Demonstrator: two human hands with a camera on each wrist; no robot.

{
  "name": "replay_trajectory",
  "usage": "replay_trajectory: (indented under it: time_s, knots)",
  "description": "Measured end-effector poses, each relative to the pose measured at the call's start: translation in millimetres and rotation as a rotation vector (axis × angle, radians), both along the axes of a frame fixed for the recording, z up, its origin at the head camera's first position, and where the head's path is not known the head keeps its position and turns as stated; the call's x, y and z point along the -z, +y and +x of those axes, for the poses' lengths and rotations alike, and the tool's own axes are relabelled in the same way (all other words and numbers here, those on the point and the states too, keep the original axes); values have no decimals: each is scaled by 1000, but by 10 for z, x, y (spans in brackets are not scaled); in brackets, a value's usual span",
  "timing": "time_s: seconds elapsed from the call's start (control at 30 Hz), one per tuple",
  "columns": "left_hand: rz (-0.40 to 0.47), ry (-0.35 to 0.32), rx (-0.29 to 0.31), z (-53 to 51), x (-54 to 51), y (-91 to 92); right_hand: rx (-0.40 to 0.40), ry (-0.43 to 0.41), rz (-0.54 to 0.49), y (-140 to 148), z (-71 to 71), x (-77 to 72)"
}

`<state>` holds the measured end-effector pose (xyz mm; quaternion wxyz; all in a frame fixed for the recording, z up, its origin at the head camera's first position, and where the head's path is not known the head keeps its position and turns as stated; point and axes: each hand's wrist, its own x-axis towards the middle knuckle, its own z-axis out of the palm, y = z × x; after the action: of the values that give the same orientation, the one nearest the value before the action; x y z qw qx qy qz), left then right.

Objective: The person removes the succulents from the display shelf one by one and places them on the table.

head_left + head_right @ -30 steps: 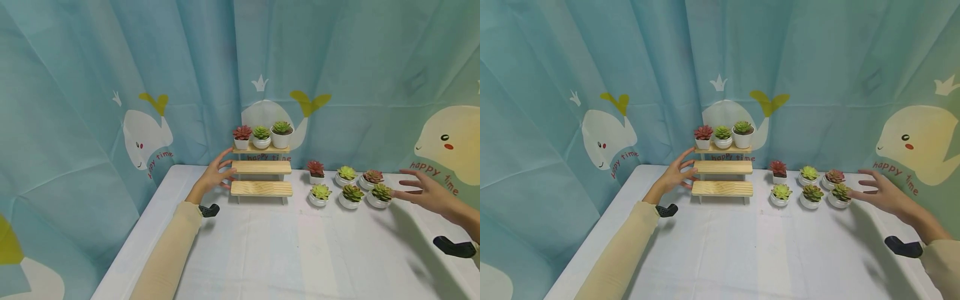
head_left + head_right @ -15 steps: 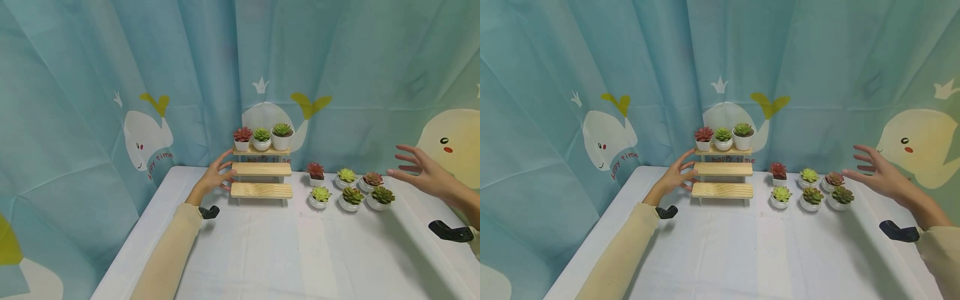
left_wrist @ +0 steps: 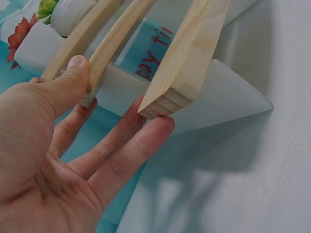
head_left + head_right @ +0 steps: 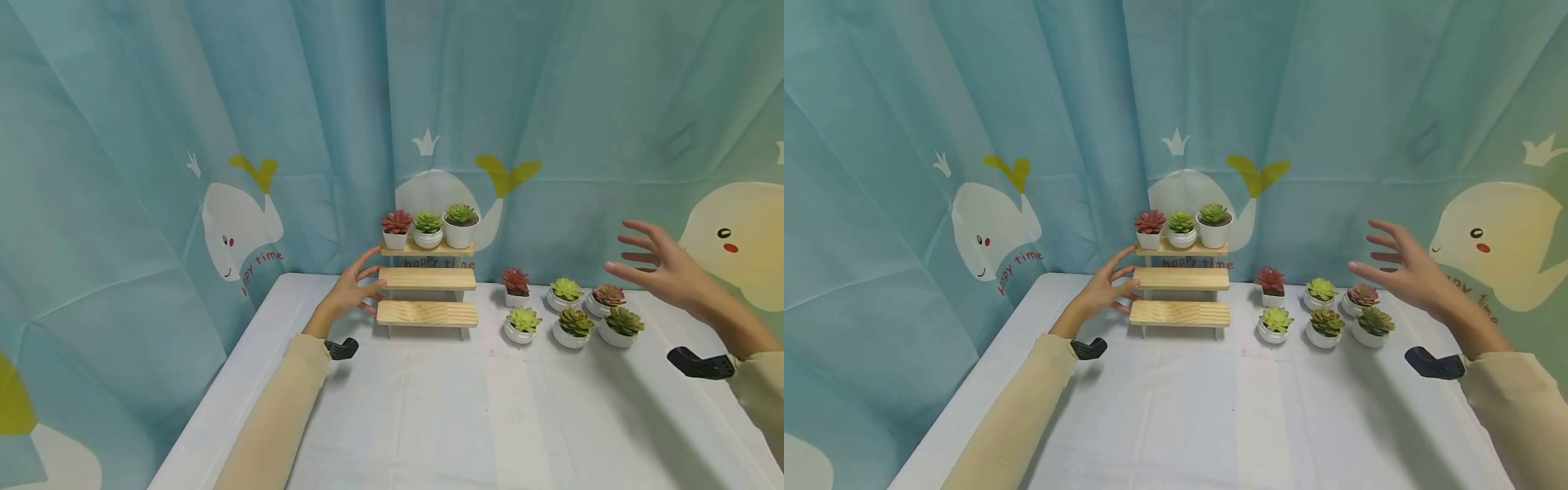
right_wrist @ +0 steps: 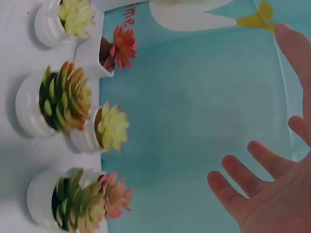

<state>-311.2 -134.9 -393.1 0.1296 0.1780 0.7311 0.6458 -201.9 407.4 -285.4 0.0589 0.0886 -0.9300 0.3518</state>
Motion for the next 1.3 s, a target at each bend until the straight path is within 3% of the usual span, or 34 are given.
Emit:
replay_trajectory:
  time_s: [0.3,0.8,1.3]
  knots:
    - [4,2,5,2,5,-7,-46,47,-54,-312,-138,-67]
    - [-4,3,6,-3,-2,-6,-154,15,-153,-909,-478,-126]
    - [-4,14,-6,-3,20,-1,-153,59,-154,-1398,-744,-37]
